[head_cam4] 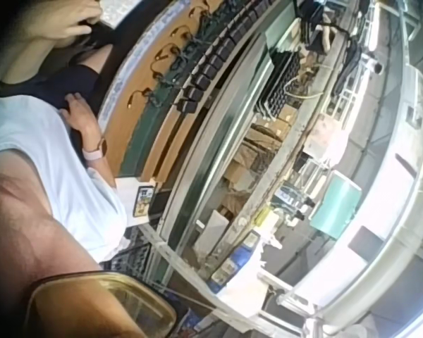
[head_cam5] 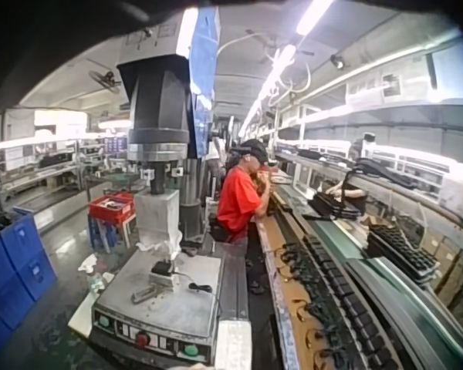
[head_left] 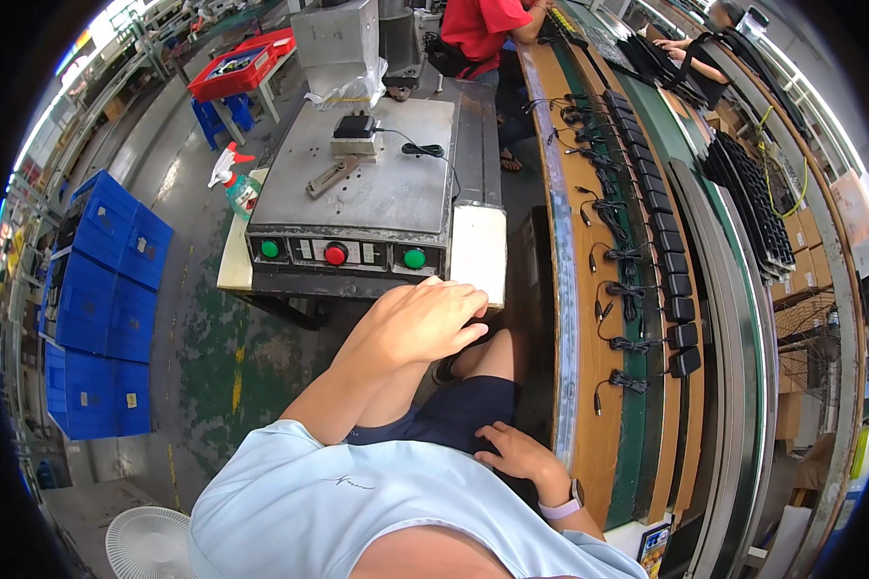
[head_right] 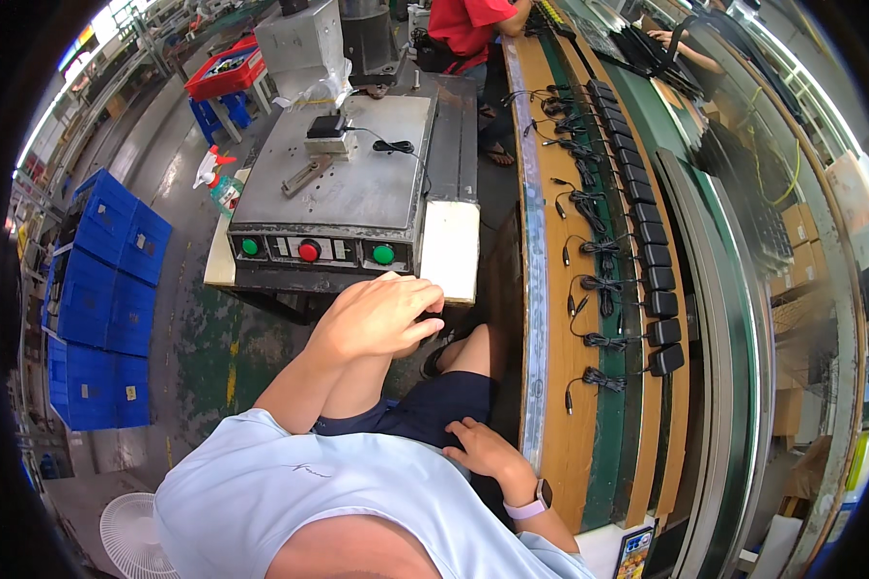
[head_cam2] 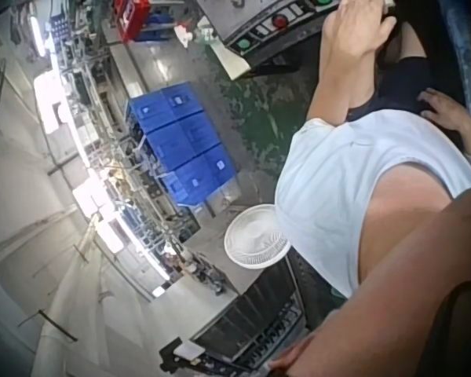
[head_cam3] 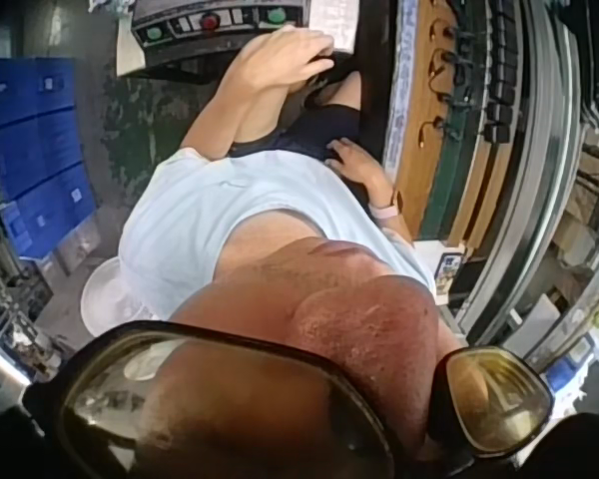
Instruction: Operating a pneumatic press machine to assemble electronic components and verifying them using a handheld device.
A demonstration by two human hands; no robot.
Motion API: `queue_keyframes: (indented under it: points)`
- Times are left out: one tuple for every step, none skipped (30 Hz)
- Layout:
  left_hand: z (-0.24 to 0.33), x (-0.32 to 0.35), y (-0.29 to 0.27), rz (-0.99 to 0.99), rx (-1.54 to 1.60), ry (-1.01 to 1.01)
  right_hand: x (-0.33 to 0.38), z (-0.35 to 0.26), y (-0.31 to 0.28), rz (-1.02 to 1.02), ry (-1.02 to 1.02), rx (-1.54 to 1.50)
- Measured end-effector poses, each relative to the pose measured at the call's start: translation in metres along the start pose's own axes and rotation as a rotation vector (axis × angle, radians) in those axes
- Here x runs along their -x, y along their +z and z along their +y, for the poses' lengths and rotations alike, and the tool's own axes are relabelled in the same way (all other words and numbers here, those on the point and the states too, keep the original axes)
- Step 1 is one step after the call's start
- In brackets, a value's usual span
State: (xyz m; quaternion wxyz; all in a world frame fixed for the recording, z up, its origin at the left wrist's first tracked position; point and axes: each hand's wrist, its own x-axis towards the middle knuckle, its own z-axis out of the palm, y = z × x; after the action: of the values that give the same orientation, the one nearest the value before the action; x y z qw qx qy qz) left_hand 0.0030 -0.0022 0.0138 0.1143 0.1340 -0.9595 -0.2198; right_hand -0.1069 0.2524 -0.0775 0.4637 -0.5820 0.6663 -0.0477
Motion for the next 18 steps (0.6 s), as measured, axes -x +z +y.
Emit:
queue_keyframes:
  points:
    - [-0.0001, 0.0000, 0.0000, -0.002, 0.002, -0.001, 0.0000, 0.0002, 0.0001, -0.001, -0.001, 0.000]
    - [-0.0003, -0.0001, 0.0002, -0.004, 0.005, -0.001, -0.0001, 0.0004, 0.0002, -0.001, -0.002, 0.000]
    - [-0.0006, -0.0001, 0.0006, 0.015, 0.013, 0.013, -0.0002, 0.0007, 0.0005, 0.000, 0.015, 0.009]
    - [-0.0011, -0.0002, 0.0012, -0.006, 0.007, -0.002, -0.0003, 0.0011, 0.0009, -0.002, -0.003, 0.000]
    - [-0.0017, -0.0004, 0.0019, 0.001, 0.010, 0.004, -0.0005, 0.0015, 0.0014, 0.001, -0.005, 0.003]
    - [-0.0023, -0.0005, 0.0026, 0.008, 0.012, 0.010, -0.0008, 0.0020, 0.0020, 0.003, -0.007, 0.006]
    - [-0.0028, -0.0006, 0.0032, 0.014, 0.014, 0.016, -0.0010, 0.0024, 0.0025, 0.006, -0.009, 0.009]
    - [-0.0031, -0.0005, 0.0037, 0.028, 0.026, 0.028, -0.0012, 0.0029, 0.0029, 0.002, 0.018, 0.019]
    - [-0.0033, -0.0003, 0.0039, 0.021, 0.016, 0.021, -0.0014, 0.0032, 0.0032, 0.008, -0.011, 0.012]
    - [-0.0032, -0.0002, 0.0038, 0.018, 0.013, 0.018, -0.0015, 0.0035, 0.0033, 0.007, -0.012, 0.011]
    - [-0.0029, 0.0000, 0.0035, 0.016, 0.009, 0.014, -0.0015, 0.0037, 0.0033, 0.006, -0.013, 0.009]
    - [-0.0026, 0.0000, 0.0029, 0.013, 0.005, 0.011, -0.0016, 0.0038, 0.0031, 0.006, -0.014, 0.008]
    - [-0.0021, 0.0001, 0.0022, 0.031, 0.012, 0.024, -0.0015, 0.0038, 0.0030, -0.003, 0.017, 0.015]
    - [-0.0016, -0.0001, 0.0013, 0.010, 0.002, 0.007, -0.0015, 0.0038, 0.0027, 0.006, -0.015, 0.007]
    - [-0.0011, -0.0001, 0.0003, 0.004, 0.002, 0.004, -0.0014, 0.0037, 0.0026, 0.005, -0.014, 0.006]
    - [-0.0005, -0.0002, -0.0006, -0.003, 0.003, 0.001, -0.0013, 0.0036, 0.0025, 0.004, -0.012, 0.006]
    - [-0.0001, -0.0003, -0.0015, -0.009, 0.004, -0.002, -0.0012, 0.0034, 0.0024, 0.003, -0.011, 0.005]
    - [0.0004, -0.0003, -0.0022, 0.000, 0.017, 0.005, -0.0011, 0.0033, 0.0024, 0.001, 0.013, 0.014]
